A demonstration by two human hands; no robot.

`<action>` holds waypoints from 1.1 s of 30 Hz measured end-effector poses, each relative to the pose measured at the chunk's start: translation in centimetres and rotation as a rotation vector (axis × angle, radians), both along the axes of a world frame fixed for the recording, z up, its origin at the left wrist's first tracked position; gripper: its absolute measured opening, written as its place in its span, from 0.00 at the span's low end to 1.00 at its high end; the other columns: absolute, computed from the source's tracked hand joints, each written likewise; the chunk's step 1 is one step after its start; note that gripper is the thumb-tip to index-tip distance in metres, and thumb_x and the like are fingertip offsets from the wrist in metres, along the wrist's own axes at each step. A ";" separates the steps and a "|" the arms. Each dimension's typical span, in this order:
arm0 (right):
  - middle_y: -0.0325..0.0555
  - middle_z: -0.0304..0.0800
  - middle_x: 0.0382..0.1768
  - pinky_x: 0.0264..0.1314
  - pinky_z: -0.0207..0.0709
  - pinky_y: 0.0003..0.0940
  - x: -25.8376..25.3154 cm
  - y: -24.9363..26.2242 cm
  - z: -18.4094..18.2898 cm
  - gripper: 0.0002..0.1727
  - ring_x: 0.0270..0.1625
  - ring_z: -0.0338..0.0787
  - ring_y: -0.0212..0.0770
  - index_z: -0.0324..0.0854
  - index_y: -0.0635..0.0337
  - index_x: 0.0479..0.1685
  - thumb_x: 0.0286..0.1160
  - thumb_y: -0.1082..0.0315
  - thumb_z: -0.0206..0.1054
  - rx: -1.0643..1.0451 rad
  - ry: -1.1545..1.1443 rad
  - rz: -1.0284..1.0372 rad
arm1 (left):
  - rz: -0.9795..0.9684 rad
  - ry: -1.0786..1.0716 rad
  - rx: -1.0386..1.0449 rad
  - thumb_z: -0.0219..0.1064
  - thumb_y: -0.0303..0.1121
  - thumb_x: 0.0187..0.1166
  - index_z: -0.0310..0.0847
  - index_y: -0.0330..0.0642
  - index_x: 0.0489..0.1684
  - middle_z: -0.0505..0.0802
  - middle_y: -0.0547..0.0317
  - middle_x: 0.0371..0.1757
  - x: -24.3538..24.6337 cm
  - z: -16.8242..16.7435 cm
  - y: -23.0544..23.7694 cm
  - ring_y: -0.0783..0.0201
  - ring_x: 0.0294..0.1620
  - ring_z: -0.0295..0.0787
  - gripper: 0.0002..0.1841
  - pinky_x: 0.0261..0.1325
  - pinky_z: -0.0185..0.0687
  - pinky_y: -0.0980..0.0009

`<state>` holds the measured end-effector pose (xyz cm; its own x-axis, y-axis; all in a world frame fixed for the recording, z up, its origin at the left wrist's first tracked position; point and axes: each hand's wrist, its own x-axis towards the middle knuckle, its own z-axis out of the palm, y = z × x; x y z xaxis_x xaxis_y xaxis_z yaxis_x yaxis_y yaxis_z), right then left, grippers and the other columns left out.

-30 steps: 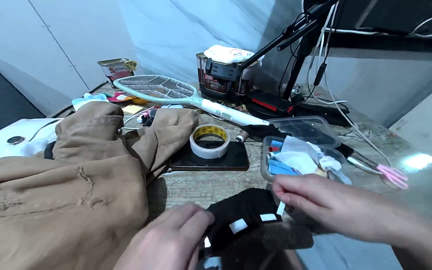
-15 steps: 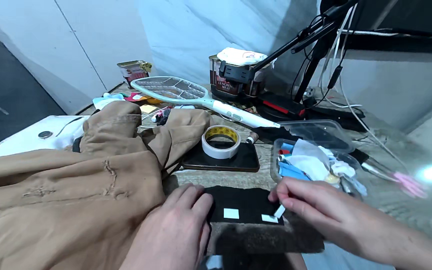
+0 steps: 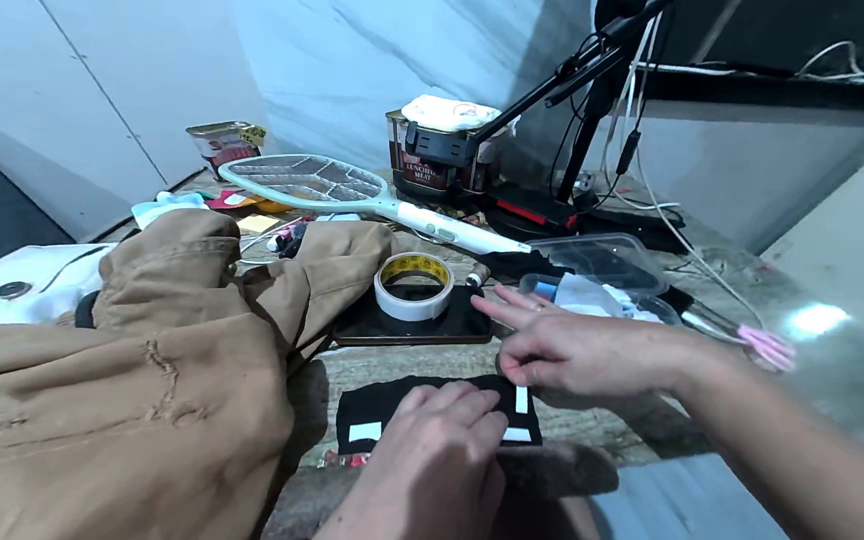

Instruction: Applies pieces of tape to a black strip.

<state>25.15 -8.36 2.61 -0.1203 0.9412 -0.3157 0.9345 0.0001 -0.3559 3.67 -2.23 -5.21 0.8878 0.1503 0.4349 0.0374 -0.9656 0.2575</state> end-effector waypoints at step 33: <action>0.46 0.52 0.94 0.94 0.31 0.61 -0.1 0.7 -1.0 0.10 0.97 0.38 0.52 0.93 0.54 0.42 0.84 0.63 0.65 -0.002 -0.019 -0.013 | 0.099 0.024 0.172 0.55 0.34 0.76 0.92 0.56 0.57 0.93 0.58 0.55 0.9 -0.4 -0.9 0.51 0.55 0.90 0.20 0.50 0.78 0.50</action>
